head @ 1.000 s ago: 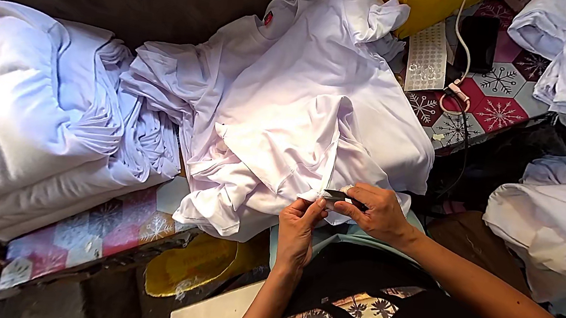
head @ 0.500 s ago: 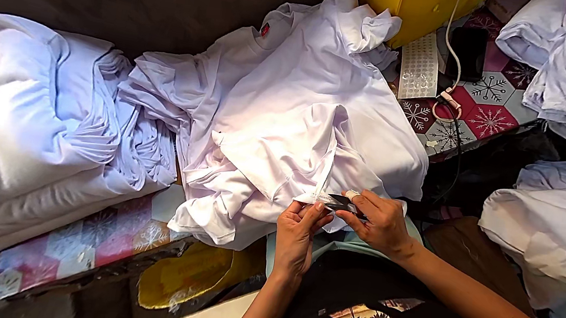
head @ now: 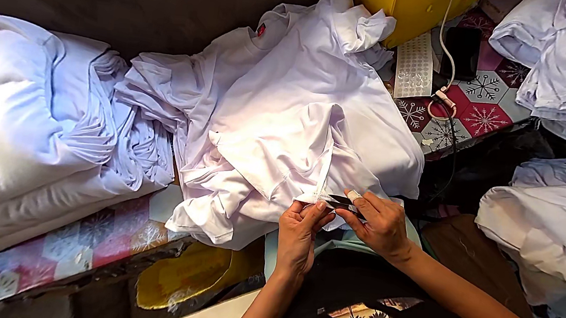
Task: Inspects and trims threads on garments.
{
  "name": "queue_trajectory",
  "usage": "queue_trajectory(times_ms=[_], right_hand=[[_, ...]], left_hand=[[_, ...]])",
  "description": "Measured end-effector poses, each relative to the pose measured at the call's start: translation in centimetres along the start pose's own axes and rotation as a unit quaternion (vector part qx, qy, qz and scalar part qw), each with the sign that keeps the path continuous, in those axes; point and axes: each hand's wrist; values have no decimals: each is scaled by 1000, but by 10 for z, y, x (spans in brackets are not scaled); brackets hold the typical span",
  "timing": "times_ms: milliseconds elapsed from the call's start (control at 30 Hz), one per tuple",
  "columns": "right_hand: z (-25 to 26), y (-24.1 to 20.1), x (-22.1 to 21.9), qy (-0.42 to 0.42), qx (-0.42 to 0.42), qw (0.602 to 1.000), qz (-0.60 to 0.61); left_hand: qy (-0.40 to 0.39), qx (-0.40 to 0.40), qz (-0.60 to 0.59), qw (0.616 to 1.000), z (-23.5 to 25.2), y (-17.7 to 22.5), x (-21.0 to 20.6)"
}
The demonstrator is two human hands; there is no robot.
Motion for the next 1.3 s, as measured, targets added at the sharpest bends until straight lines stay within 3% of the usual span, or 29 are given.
queue_trajectory(times_ms=[500,767,867,1033,1100,1167,1200,1267,1300], right_hand=[[-5,2,-3,1,-9,1000,25],[1,3,-8,17,27,999,10],[3,9,-8,-1,-39,996,79],[23,52,-3,-70,-290,946,123],[31,70,2,-160,-362,909,129],[32,81,0,-202,-368,898,130],[32,82,-2,-205,-363,898,142],[31,78,-5,-197,-367,891,183],[30,74,-7,-191,-371,886,201]], left_hand=[[-6,-4,7,1000,-2,0,1],[-7,-12,28,1000,0,-1,3],[15,-35,46,998,5,0,8],[47,-68,133,988,24,35,30],[53,-104,214,970,45,77,54],[72,-175,303,934,79,140,81],[105,-218,370,897,98,175,90],[177,-253,562,767,127,235,102],[171,-249,639,708,133,251,101]])
Point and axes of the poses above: each hand's wrist, its own z-axis towards the middle knuckle, its own x-axis out of the back of the hand, y = z × x, and after that the axes turned 10 degrees about -y, right-handed
